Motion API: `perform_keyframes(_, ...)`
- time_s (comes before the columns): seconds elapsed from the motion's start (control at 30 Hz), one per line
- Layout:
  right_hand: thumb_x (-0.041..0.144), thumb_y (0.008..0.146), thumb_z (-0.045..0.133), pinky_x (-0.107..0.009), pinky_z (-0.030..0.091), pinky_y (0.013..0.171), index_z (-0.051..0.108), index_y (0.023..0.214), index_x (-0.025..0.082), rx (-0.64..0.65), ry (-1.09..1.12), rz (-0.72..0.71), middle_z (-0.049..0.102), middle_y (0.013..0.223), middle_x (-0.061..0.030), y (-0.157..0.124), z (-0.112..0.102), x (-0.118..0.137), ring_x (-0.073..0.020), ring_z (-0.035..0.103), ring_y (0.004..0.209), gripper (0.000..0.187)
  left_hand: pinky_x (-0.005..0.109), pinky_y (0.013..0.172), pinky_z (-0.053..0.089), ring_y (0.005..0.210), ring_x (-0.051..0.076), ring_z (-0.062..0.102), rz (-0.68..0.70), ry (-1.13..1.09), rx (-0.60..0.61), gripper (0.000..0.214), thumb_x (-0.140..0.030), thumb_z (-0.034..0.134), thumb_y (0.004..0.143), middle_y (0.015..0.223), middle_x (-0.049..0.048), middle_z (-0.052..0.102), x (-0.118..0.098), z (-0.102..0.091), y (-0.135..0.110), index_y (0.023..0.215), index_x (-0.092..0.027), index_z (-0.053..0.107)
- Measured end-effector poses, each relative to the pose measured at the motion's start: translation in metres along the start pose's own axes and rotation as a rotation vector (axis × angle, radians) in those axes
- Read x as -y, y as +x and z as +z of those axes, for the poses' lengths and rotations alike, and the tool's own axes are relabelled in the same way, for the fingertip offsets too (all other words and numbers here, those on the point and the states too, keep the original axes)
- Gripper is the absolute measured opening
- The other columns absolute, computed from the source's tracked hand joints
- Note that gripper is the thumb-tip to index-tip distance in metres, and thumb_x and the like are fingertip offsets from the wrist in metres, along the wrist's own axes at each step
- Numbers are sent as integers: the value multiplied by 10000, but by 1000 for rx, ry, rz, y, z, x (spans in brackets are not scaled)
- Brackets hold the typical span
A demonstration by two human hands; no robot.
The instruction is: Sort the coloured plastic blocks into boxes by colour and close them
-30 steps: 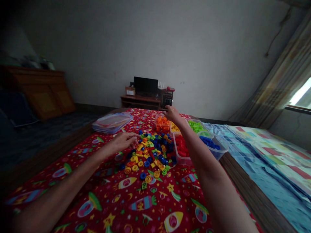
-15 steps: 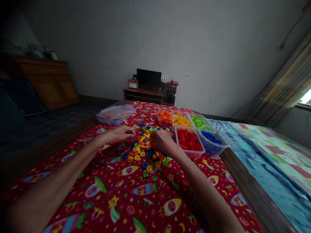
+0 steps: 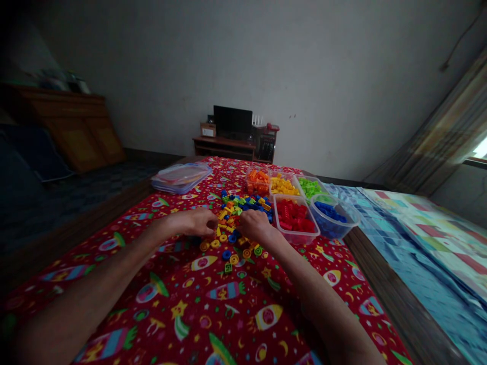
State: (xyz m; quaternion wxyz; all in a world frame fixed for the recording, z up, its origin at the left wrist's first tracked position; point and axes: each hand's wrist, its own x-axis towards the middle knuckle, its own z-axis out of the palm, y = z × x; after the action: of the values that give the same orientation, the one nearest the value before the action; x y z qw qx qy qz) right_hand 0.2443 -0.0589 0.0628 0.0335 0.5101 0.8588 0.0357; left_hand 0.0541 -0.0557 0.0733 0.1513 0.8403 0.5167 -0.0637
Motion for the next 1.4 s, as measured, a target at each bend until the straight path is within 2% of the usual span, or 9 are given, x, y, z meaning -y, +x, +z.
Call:
perform_keyframes(0.2, 275, 814, 523, -221, 325, 559, 682, 785, 141, -100, 149, -6, 660, 775, -65, 2, -12, -13, -126, 562, 686, 210, 193, 549, 373, 642, 127, 572, 72, -83, -255, 217, -293, 513, 771, 752, 18, 682, 20, 5, 16, 828, -158, 673)
perform_keyframes(0.4, 284, 801, 483, -239, 192, 462, 552, 542, 143, -198, 406, 0, 404, 479, 38, -9, -32, -64, -55, 294, 449, 303, 238, 611, 399, 723, 175, 595, 76, -87, -410, 216, -310, 545, 766, 823, 51, 673, 22, 12, 25, 869, -158, 660)
perform_keyframes(0.57, 339, 792, 479, -222, 252, 471, 593, 595, 145, -94, 634, -12, 495, 523, 23, -17, -33, -107, -65, 366, 464, 299, 249, 667, 411, 768, 183, 597, 108, -28, -451, 162, -214, 540, 762, 825, 47, 661, 32, 27, 37, 873, -188, 655)
perform_keyframes(0.63, 332, 791, 474, -222, 263, 475, 603, 591, 143, -83, 605, 57, 505, 519, 18, -20, -33, -117, -70, 384, 461, 304, 257, 674, 417, 789, 194, 601, 108, -19, -447, 172, -205, 550, 760, 842, 53, 661, 35, 33, 42, 894, -191, 657)
perform_keyframes(0.77, 250, 766, 501, -233, 255, 482, 634, 589, 128, -102, 280, 323, 548, 540, -22, -25, -33, -125, -85, 415, 475, 253, 275, 709, 436, 836, 215, 607, 94, -14, -430, 199, -214, 560, 773, 896, 70, 662, 33, 38, 45, 941, -181, 662)
perform_keyframes(0.87, 212, 790, 470, -242, 250, 504, 693, 762, 120, -240, 84, 449, 633, 687, -83, -25, -34, -120, -112, 478, 553, 243, 269, 771, 438, 874, 200, 599, 127, -22, -429, 225, -219, 537, 808, 937, 64, 659, 33, 41, 42, 1000, -183, 650)
perform_keyframes(1.0, 219, 854, 383, -260, 247, 528, 701, 842, 127, -375, 5, 379, 666, 787, -125, -18, -34, -92, -136, 517, 615, 331, 274, 810, 430, 901, 192, 577, 179, -28, -433, 225, -259, 519, 843, 949, 60, 645, 37, 44, 39, 1019, -181, 636)
perform_keyframes(1.23, 182, 865, 395, -250, 298, 568, 694, 854, 153, -213, 35, -29, 678, 787, -116, 2, -6, -20, -152, 567, 655, 301, 254, 778, 432, 885, 185, 585, 158, -61, -376, 233, -295, 550, 837, 937, 42, 645, 33, 40, 34, 1032, -221, 652)
perform_keyframes(1.4, 204, 874, 427, -246, 327, 581, 688, 928, 178, -162, 54, -172, 675, 867, -106, 8, 20, -8, -162, 585, 709, 267, 261, 809, 432, 909, 191, 582, 183, 24, -427, 258, -298, 531, 849, 960, 55, 651, 28, 42, 32, 1066, -209, 638)
